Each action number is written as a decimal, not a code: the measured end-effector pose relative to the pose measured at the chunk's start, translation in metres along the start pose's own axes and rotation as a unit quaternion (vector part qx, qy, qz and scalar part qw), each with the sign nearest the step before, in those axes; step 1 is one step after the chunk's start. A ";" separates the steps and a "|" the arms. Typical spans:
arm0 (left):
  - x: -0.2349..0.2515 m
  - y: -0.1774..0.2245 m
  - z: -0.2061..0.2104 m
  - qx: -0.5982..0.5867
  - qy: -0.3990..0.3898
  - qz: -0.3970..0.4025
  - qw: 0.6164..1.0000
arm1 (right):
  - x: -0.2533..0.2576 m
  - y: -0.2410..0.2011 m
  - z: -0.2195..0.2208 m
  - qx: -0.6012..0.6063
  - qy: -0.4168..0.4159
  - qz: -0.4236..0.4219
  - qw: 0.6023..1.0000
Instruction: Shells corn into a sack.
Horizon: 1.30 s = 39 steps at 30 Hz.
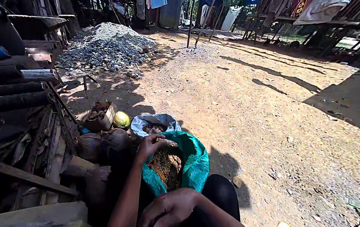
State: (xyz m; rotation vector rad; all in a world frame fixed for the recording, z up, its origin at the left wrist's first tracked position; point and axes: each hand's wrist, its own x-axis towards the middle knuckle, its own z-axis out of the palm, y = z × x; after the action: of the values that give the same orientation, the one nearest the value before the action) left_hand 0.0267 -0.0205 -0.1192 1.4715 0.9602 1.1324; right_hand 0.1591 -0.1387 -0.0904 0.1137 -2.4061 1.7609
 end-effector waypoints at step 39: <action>-0.019 -0.042 0.013 0.111 0.102 -0.015 0.988 | -0.068 0.069 -0.102 0.138 0.490 0.233 0.828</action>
State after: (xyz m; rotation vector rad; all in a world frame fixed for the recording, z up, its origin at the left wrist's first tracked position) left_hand 0.0340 -0.0346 -0.1647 1.5303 1.2819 1.2014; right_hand 0.2236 -0.0223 -0.1367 -1.1416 -1.4606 1.6732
